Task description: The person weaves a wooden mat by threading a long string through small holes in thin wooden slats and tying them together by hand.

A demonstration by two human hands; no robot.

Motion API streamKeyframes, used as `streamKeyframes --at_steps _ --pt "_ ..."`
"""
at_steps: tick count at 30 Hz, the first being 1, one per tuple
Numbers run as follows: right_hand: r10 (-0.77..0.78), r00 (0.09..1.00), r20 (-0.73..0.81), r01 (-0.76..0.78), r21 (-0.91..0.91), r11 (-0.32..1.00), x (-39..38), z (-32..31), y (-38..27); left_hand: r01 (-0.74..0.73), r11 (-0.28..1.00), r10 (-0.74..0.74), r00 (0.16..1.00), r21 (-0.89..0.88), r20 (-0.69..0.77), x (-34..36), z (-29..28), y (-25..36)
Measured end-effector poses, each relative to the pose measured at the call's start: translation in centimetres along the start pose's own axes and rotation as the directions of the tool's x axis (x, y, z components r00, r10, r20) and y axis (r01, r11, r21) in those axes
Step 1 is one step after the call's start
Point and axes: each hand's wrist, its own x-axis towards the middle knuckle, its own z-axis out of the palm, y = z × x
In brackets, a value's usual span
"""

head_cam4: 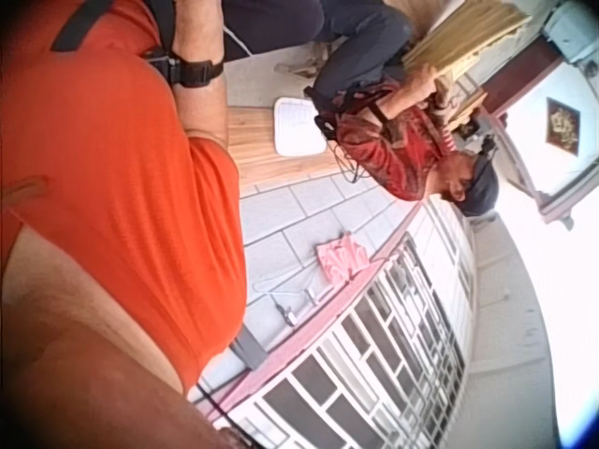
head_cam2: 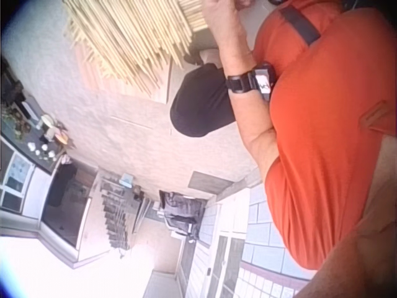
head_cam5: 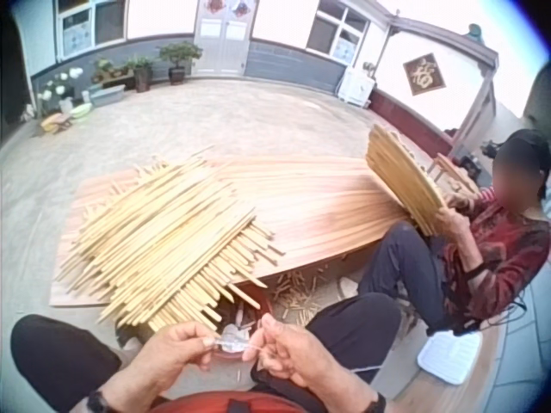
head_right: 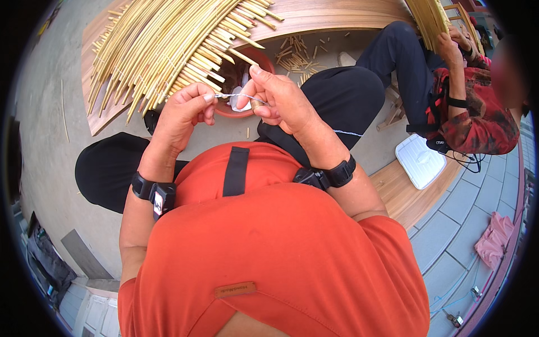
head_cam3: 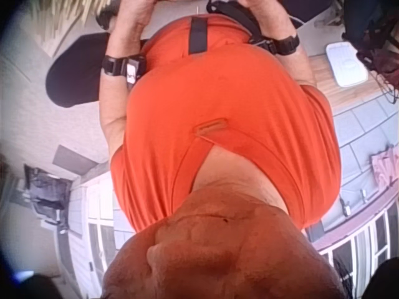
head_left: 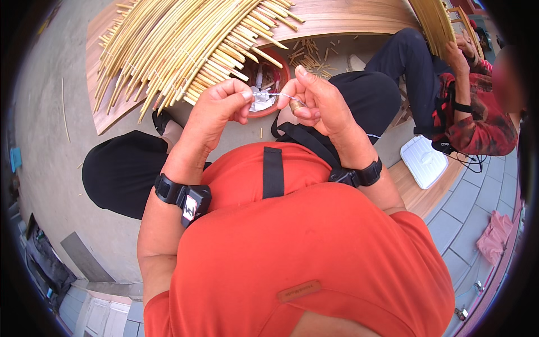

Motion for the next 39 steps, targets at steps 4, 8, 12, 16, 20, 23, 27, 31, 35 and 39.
streamKeyframes --at_steps 4,8,12,16,20,23,27,31,35,39 --pt "0.011 0.999 -0.036 -0.014 -0.081 0.997 -0.1 0.1 -0.1 -0.004 1.0 0.003 0.999 -0.017 -0.033 -0.3 -0.2 0.3" --pt "-0.072 0.994 -0.079 0.057 -0.183 0.981 0.1 0.1 0.4 -0.001 1.0 -0.002 0.994 -0.023 -0.105 -0.4 -0.6 0.2" --pt "-0.077 0.994 -0.082 0.063 -0.155 0.986 -0.4 -0.2 0.1 -0.015 0.996 -0.005 0.974 -0.087 -0.225 -0.2 -1.7 -0.4" --pt "-0.065 0.994 -0.083 0.052 -0.145 0.988 -0.5 -0.8 -0.2 -0.1 0.981 0.026 0.916 -0.164 -0.4 0.2 -2.5 -1.1" --pt "-0.075 0.994 -0.082 0.063 -0.138 0.988 -0.5 -0.8 -0.2 -0.208 0.975 0.222 0.887 0.078 -0.406 -0.1 -0.8 -0.1" --pt "-0.061 0.996 -0.069 0.049 -0.16 0.986 -0.5 -0.2 -0.2 -0.32 0.918 0.342 0.938 0.233 -0.06 0.2 0.2 0.0" --pt "-0.054 0.996 -0.064 0.045 -0.138 0.989 -0.4 0.3 -0.2 -0.213 0.977 0.214 0.975 -0.02 0.063 0.1 1.7 0.0" --pt "-0.066 0.994 -0.082 0.056 -0.115 0.992 -0.2 -0.6 0.4 -0.082 0.978 0.117 0.977 -0.191 0.176 0.3 1.2 -0.9" --pt "-0.067 0.992 -0.109 0.053 -0.126 0.991 -0.2 -1.3 0.8 0.04 0.993 -0.028 0.993 -0.109 0.111 0.4 1.4 -1.1" --pt "-0.07 0.991 -0.11 0.056 -0.125 0.991 0.0 -1.6 1.2 0.098 0.994 -0.095 0.994 -0.057 0.052 0.3 1.7 -0.9"
